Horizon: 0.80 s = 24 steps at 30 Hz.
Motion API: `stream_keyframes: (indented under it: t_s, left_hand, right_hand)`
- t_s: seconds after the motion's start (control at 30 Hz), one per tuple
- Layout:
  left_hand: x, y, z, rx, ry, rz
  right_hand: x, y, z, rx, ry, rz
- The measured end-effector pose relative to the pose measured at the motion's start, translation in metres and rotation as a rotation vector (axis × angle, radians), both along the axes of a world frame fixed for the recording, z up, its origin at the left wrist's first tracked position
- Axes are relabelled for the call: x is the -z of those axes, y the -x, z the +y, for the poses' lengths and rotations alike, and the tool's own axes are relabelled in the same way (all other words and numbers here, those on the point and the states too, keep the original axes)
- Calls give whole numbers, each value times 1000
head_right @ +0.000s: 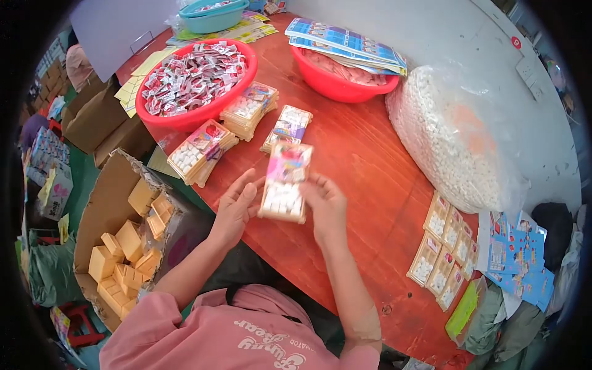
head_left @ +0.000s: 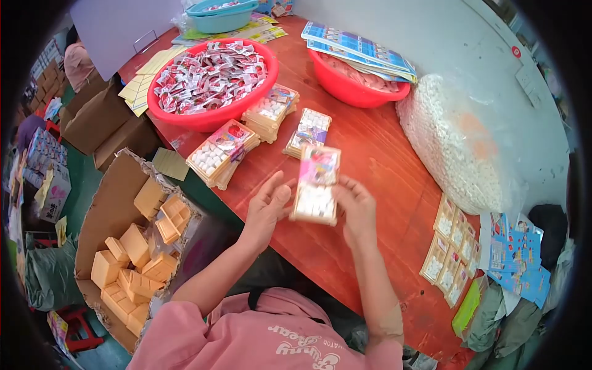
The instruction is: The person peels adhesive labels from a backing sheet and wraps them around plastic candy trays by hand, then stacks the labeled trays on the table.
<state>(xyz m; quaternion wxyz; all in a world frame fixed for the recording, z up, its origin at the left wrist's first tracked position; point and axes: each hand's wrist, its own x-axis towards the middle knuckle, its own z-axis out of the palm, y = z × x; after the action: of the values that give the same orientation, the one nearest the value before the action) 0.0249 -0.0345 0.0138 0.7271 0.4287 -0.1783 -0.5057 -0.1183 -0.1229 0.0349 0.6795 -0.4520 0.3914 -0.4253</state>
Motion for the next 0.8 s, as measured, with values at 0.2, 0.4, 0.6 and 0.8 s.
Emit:
stream_keyframes:
  t_s: [0.2, 0.4, 0.6, 0.8]
  left_hand:
    - [39, -7, -1, 124, -20, -262]
    - [40, -12, -2, 162, -43, -308]
    - [42, -11, -1, 126, -56, -353]
    - [31, -8, 3, 94, -109, -626]
  right_hand:
    - [10, -47, -85, 51, 66, -3]
    - [26, -74, -112, 21, 62, 208]
    - [26, -74, -108, 142, 711, 725]
    - [32, -65, -83, 144, 738, 731]
